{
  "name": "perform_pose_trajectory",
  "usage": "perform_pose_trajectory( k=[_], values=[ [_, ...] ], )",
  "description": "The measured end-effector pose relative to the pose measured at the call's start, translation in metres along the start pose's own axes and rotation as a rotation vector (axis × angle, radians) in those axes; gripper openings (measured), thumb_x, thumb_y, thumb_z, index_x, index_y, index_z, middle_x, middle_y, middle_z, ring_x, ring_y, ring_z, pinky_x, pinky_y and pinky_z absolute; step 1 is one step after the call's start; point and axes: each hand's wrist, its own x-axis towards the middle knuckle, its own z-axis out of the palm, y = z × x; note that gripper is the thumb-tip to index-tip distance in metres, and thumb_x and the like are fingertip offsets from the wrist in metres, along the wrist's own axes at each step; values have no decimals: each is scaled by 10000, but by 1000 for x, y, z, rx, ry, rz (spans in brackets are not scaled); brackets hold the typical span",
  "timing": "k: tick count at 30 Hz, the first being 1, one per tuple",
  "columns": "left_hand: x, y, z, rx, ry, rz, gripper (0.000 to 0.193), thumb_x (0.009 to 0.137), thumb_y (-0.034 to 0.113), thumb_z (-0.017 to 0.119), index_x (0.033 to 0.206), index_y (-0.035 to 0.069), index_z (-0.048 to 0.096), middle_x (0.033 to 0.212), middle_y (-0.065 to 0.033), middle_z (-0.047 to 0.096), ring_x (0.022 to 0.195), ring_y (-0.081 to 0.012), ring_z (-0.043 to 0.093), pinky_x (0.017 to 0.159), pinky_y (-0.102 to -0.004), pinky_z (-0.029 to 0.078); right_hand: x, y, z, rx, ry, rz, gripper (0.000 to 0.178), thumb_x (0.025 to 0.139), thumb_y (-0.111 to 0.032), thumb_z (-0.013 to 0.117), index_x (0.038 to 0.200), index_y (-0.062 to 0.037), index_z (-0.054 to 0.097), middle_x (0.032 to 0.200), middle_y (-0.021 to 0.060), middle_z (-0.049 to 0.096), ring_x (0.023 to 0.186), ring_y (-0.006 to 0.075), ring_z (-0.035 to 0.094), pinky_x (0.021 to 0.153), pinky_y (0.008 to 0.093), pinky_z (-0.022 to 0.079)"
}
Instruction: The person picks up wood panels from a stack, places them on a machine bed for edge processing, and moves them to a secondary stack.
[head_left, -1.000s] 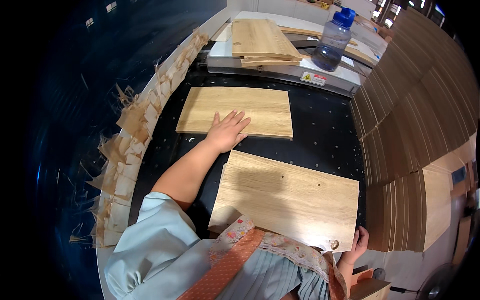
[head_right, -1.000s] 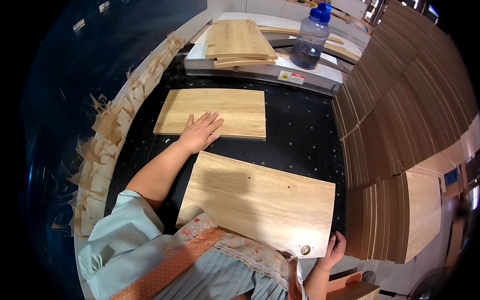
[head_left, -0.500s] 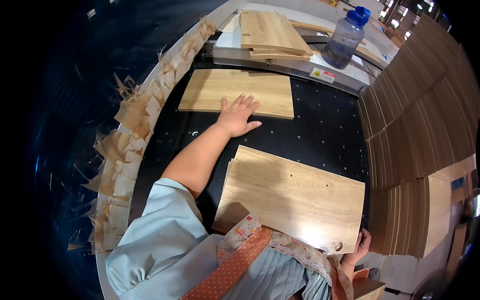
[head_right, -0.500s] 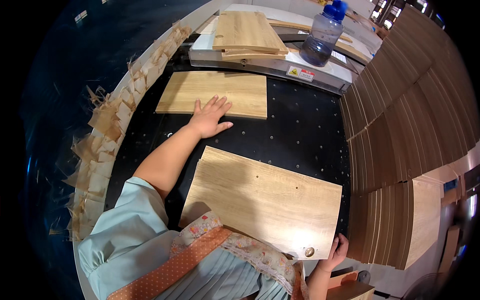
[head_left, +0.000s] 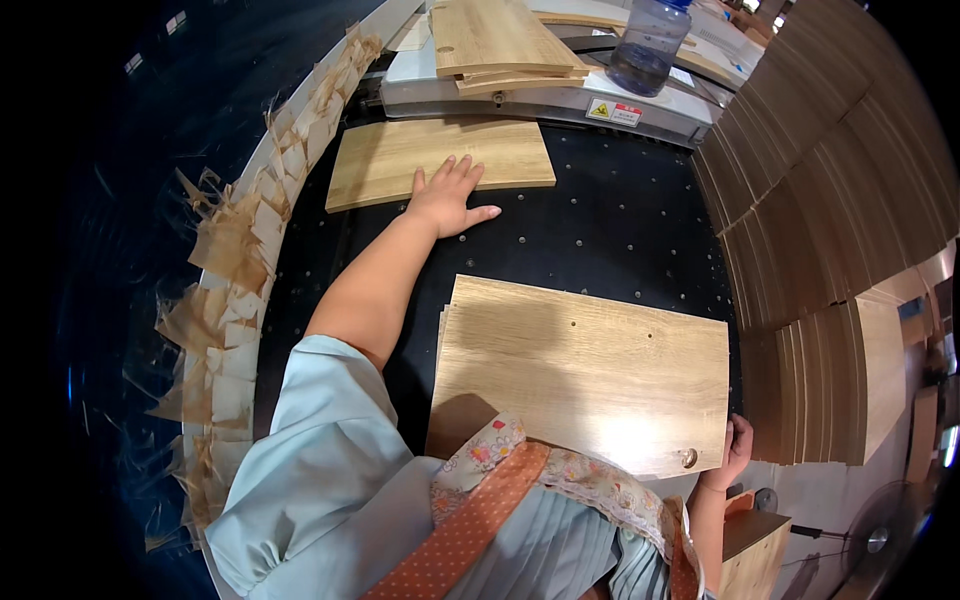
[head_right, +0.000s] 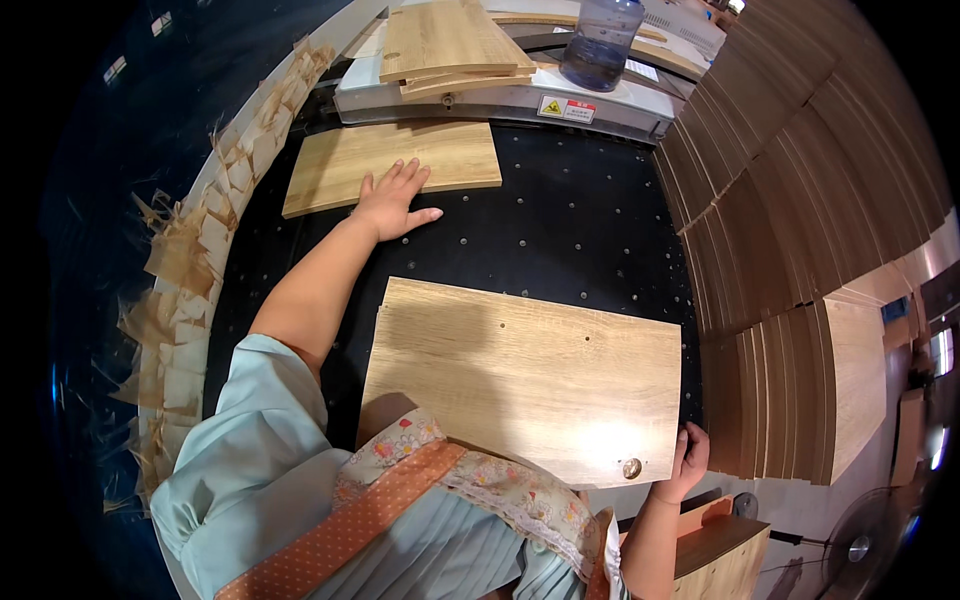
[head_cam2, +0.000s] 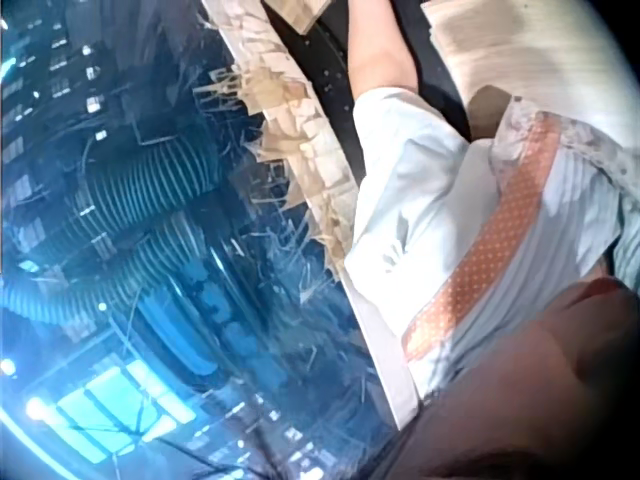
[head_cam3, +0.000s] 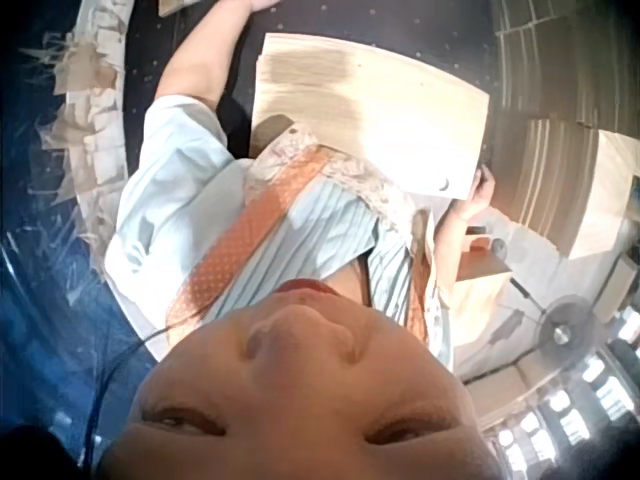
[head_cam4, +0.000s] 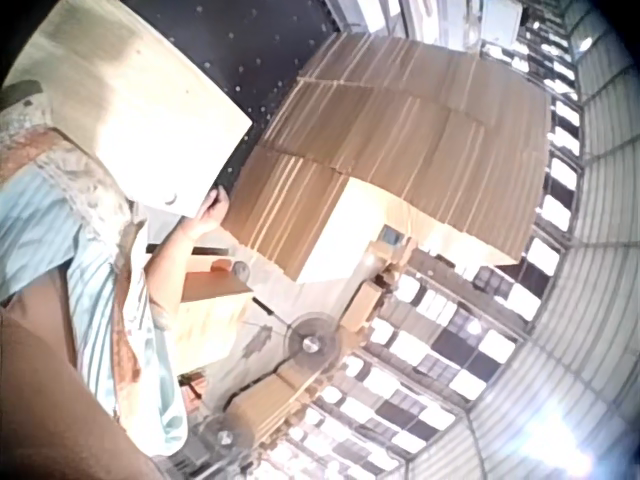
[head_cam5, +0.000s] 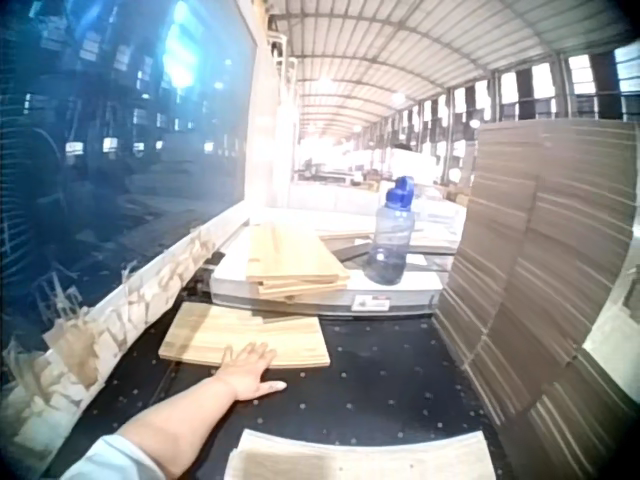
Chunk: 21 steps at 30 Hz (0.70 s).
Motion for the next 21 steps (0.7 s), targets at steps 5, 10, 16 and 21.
perform_pose_trajectory(
  k=[5, 10, 16, 21],
  values=[
    [9, 10, -2, -25, -5, 3, 761, 833, 652, 425, 1442, 234, 237, 1524, -30, 135, 1406, -213, 100, 1100, -542, 77, 2, 13, -5, 27, 9, 0, 181, 892, -128, 530, 959, 35, 574, 917, 108, 591, 837, 177, 544, 787, 287, 438],
    [18, -19, 1, 8, 25, -130, 727, 841, 644, 418, 1435, 259, 251, 1521, -46, 142, 1403, -247, 105, 1098, -551, 83, -1, 7, -5, 5, -7, -1, 166, 883, -102, 516, 962, 32, 574, 904, 115, 592, 831, 183, 549, 781, 287, 438],
    [29, -18, 4, 116, -15, -139, 737, 833, 654, 417, 1436, 270, 235, 1515, -62, 157, 1395, -267, 139, 1074, -596, 140, -2, -1, -3, -93, 37, -43, 138, 855, -52, 526, 951, 20, 594, 886, 128, 609, 818, 210, 579, 773, 297, 458],
    [35, -13, 1, 159, -57, -160, 747, 834, 676, 379, 1448, 296, 187, 1524, -49, 133, 1399, -266, 132, 1061, -620, 132, 3, -3, 0, -204, 85, -71, 121, 821, -65, 580, 924, -16, 622, 878, 144, 614, 812, 275, 604, 738, 320, 480]
  ],
)
